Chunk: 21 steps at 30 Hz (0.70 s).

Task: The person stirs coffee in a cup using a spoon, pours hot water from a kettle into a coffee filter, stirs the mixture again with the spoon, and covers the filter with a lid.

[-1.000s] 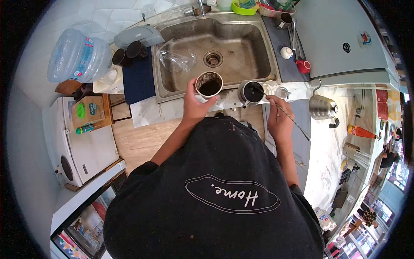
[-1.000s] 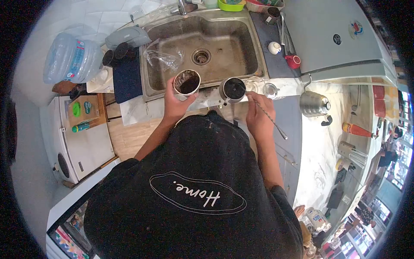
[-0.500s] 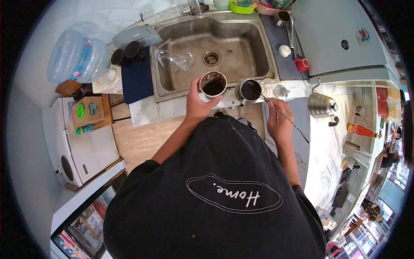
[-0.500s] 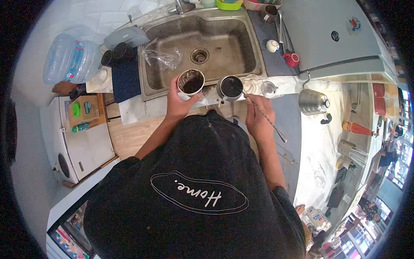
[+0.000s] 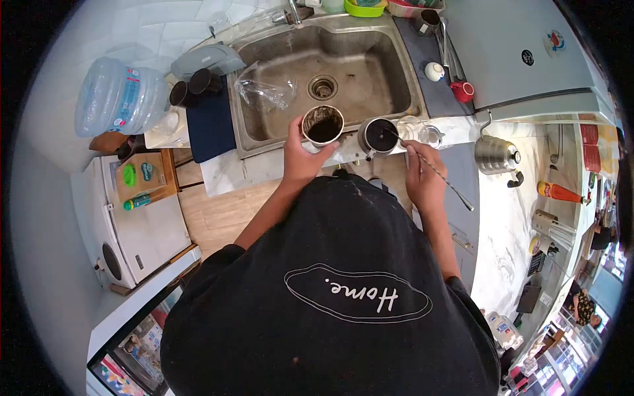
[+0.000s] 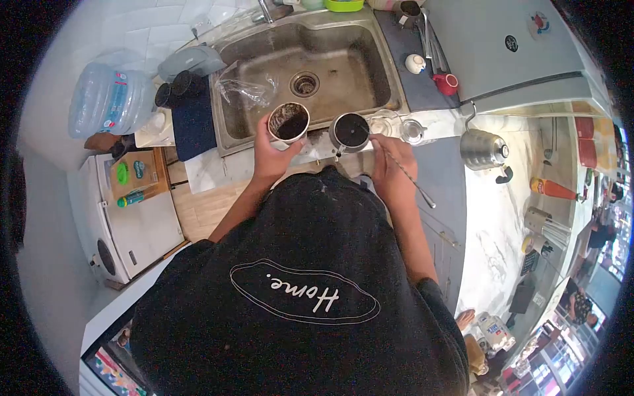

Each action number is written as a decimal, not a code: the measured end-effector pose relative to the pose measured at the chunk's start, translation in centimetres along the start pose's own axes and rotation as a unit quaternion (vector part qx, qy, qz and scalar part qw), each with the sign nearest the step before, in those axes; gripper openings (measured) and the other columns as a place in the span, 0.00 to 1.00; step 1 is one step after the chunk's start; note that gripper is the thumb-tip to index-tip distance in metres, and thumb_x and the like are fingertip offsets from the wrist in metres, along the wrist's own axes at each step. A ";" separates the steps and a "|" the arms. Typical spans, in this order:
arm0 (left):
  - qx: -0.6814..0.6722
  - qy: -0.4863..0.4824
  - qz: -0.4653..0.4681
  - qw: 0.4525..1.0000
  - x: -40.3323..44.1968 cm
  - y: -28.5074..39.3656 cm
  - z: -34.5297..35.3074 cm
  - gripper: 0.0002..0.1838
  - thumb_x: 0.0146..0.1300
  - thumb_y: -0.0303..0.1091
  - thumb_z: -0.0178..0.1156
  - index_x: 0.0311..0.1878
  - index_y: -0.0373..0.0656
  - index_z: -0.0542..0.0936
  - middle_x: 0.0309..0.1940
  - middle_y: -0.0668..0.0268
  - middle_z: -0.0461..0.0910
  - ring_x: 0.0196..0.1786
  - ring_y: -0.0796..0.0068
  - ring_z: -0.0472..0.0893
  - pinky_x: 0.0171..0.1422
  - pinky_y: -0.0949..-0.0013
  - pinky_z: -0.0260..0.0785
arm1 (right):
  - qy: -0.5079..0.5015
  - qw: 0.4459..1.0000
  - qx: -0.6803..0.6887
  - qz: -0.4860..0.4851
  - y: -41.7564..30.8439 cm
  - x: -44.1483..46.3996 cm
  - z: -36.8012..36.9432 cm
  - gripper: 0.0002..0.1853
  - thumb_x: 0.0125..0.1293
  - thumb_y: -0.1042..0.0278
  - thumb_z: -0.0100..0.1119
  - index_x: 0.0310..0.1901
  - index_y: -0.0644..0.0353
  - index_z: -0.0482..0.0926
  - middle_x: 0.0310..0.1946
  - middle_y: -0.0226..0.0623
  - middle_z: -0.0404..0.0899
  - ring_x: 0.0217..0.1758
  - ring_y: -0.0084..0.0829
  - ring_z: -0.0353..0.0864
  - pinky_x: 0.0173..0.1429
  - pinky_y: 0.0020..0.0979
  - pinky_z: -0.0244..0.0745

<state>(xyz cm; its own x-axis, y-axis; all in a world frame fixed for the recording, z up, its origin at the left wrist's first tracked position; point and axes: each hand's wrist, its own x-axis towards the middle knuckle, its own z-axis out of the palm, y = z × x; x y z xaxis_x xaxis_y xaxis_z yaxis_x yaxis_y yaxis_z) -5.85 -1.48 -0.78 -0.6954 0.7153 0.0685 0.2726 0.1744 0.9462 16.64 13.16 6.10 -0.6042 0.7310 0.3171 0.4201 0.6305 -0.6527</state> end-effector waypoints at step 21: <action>0.003 -0.007 0.013 1.000 -0.3 -0.1 0.8 0.44 0.53 0.31 0.82 0.69 0.36 0.66 0.60 0.56 0.80 0.63 0.66 0.81 0.69 0.62 0.72 | 0.002 1.000 0.004 -0.005 -0.1 -0.6 0.2 0.05 0.72 0.75 0.62 0.46 0.60 0.85 0.39 0.45 0.86 0.44 0.48 0.84 0.51 0.43 0.78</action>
<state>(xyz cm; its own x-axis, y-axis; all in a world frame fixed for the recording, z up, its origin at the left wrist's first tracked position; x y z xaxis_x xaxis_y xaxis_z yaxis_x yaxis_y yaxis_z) -5.15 -1.13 -1.14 -0.6792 0.7287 0.0878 0.2932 0.1597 0.9426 16.76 12.60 5.87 -0.6067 0.7249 0.3263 0.4075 0.6360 -0.6553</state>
